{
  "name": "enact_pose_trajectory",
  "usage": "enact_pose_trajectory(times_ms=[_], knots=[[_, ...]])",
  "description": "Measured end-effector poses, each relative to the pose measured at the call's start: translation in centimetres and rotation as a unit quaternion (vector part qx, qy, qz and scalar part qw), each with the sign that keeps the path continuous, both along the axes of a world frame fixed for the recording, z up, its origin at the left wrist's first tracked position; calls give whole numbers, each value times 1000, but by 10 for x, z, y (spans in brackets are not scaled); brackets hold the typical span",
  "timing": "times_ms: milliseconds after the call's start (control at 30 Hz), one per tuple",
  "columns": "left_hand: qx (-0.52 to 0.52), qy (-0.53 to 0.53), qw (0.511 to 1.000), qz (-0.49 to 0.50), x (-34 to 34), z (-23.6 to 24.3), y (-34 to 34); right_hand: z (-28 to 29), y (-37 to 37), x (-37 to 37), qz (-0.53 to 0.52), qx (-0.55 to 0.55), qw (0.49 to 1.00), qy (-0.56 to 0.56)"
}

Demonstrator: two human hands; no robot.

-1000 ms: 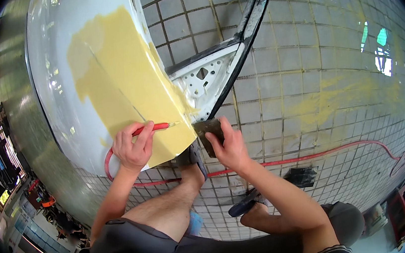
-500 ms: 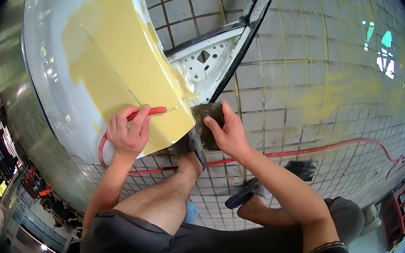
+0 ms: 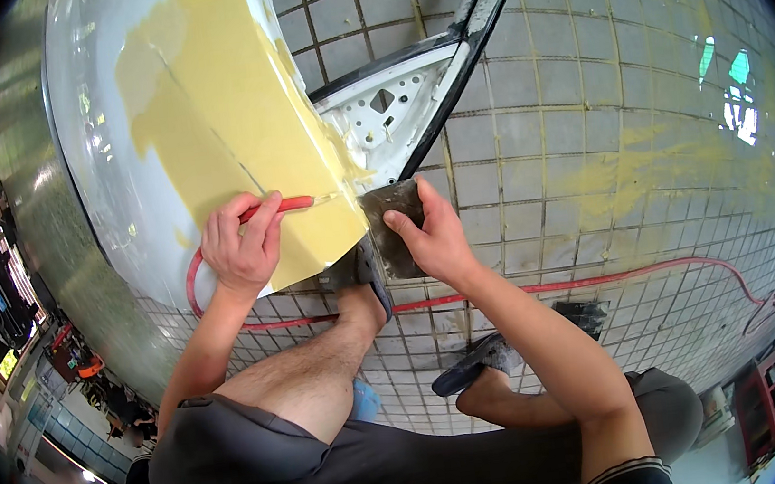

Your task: The person sands a yellow-painted car door panel using a sanding block. They hold a red air hose in their left hand while sanding the surface with their right hand, focusing on the edges and flat areas.

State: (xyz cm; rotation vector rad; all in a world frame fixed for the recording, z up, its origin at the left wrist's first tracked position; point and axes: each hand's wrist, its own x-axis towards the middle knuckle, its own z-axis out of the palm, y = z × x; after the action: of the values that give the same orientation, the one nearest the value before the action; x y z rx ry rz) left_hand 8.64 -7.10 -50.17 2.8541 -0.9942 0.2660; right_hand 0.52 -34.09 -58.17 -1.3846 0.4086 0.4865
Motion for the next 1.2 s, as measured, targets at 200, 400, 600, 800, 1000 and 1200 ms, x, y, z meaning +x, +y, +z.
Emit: enact_pose_trajectory(times_ms=[200,400,600,800,1000,1200], knots=[[-8,-18,1000,-4,3,-2,2,1,1,2,-11,44,998,41],[-6,-13,1000,-1,3,0,0,7,6,3,-49,85,993,72],[-8,-23,1000,-6,2,-1,2,8,7,2,-59,80,994,55],[-8,-25,1000,-6,3,-2,3,22,-2,13,69,-117,990,-41],[-15,-29,999,-6,3,-5,1,17,7,6,-9,-79,996,-38],[-17,-27,999,-6,3,-4,-1,4,5,-1,-23,-24,999,-8]])
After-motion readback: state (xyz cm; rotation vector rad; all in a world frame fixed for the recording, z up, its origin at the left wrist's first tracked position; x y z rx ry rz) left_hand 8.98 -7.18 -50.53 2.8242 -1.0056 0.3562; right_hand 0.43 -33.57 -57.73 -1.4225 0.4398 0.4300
